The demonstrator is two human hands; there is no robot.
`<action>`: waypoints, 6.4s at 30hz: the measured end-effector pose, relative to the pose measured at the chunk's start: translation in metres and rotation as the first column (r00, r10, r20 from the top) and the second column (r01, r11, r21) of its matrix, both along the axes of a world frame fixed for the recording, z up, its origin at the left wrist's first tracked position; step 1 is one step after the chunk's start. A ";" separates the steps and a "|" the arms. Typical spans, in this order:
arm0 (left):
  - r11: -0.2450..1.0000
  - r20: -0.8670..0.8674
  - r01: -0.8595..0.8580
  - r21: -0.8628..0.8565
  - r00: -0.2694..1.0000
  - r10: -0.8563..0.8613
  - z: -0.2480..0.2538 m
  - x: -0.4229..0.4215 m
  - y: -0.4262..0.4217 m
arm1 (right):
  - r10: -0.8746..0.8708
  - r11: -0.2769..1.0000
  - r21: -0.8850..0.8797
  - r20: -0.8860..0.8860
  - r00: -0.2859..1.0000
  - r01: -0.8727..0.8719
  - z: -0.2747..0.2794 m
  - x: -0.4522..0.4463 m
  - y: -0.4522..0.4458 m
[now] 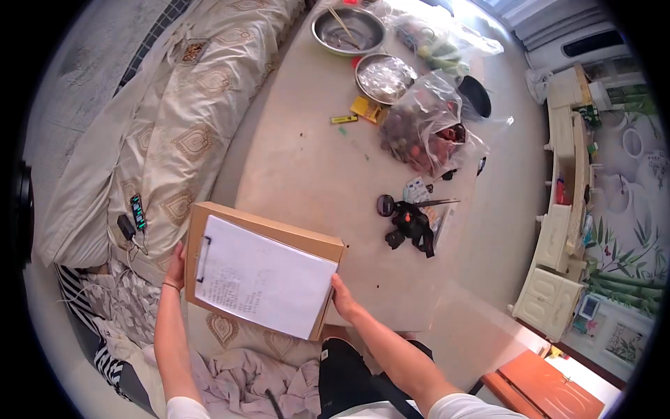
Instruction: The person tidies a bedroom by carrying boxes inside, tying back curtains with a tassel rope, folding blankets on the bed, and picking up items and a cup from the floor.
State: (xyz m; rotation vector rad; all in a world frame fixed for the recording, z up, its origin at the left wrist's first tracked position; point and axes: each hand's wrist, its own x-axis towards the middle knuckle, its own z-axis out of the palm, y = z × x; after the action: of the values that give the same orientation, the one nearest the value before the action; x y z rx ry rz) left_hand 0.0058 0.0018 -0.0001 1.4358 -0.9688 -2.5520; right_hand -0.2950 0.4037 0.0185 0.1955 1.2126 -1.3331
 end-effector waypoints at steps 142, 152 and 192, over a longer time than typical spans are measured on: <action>-0.740 0.504 -0.254 -0.622 -0.854 -0.130 -0.376 -1.431 4.927 | 0.377 -0.858 0.357 -0.053 -0.925 -0.370 -0.360 -0.810 4.169; -0.766 0.491 0.416 -0.490 -0.594 -0.637 0.079 -1.790 4.722 | -0.437 -0.630 0.738 -0.081 -0.896 0.241 -0.100 -0.939 4.073; -0.111 0.531 0.562 -0.819 0.673 -0.515 0.302 -2.601 3.468 | -0.243 0.670 0.651 -0.261 0.934 0.356 0.139 -2.316 3.605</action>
State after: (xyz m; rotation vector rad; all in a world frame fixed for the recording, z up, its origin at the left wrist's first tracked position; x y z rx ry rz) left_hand -2.5953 3.4702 0.3015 0.5793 -2.9328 -1.1448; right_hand -2.6106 4.0083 0.1575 0.8848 1.8449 -1.1145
